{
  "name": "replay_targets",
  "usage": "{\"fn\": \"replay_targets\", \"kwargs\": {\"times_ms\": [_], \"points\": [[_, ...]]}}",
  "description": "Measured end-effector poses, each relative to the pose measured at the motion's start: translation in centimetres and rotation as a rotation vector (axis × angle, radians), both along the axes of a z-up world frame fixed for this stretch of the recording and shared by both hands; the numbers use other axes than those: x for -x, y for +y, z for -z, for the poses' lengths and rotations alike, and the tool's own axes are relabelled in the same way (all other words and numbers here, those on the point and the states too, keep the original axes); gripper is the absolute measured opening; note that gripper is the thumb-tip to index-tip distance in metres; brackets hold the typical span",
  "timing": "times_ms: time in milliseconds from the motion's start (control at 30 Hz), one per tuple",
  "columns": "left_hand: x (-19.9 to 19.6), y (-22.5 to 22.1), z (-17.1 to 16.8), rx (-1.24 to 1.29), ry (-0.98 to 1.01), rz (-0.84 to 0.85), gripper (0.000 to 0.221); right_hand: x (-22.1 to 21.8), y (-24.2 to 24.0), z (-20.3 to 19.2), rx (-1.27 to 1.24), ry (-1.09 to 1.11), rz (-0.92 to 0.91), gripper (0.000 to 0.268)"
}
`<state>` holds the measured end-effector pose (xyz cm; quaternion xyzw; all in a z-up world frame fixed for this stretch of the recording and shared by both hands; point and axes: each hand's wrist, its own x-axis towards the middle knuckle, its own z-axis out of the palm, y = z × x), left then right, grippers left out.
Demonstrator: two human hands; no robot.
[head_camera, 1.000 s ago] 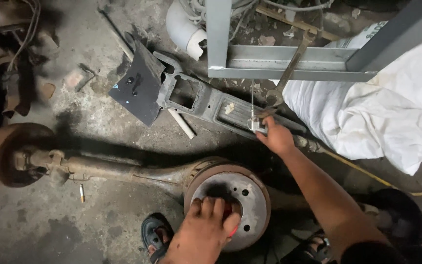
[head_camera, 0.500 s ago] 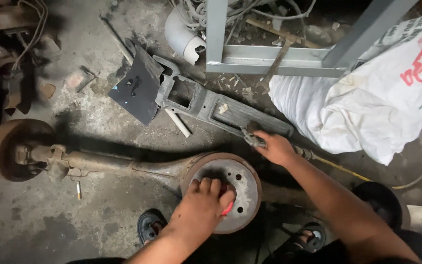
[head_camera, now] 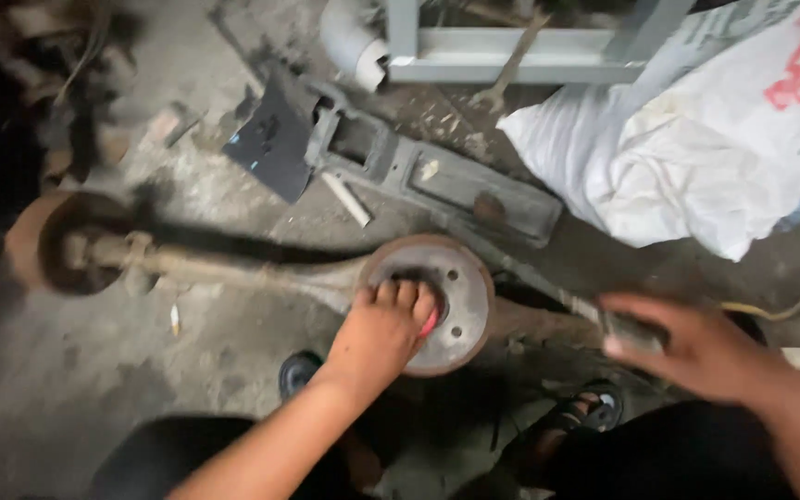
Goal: Cleaning dirt and debris from an axle hub and brake drum using a manual scraper and a screwdriver.
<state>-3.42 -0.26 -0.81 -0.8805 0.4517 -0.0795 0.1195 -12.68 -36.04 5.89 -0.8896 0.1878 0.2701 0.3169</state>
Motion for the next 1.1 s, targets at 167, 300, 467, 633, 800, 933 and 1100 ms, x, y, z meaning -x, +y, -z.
{"fn": "replay_targets", "kwargs": {"times_ms": [167, 300, 467, 633, 800, 933, 1100], "points": [[-0.8, 0.8, 1.0, 0.024, -0.032, -0.072, 0.075, 4.6, -0.1, 2.4, -0.047, -0.407, -0.483, 0.040], [0.7, 2.2, 0.3, -0.073, -0.059, -0.057, 0.066, 5.5, -3.1, 5.7, -0.065, -0.255, -0.216, 0.060], [1.8, 3.4, -0.1, -0.034, 0.046, -0.114, 0.064, 5.2, -2.4, 5.5, -0.030, -0.356, -0.419, 0.044], [4.0, 3.7, 0.5, -0.154, 0.082, -0.227, 0.067, 5.2, -1.6, 4.2, 0.124, -0.103, -0.355, 0.043], [3.0, 3.9, -0.6, -0.101, 0.097, -0.293, 0.057, 6.0, -1.8, 4.1, 0.158, -0.160, -0.376, 0.036], [3.5, 3.6, -2.1, -0.174, 0.262, -0.264, 0.061, 6.3, -3.4, 5.4, 0.121, -0.117, -0.305, 0.047], [2.9, 3.5, -1.5, -0.047, 0.175, -0.238, 0.067, 6.4, -3.8, 5.1, 0.116, -0.247, -0.300, 0.037]]}}
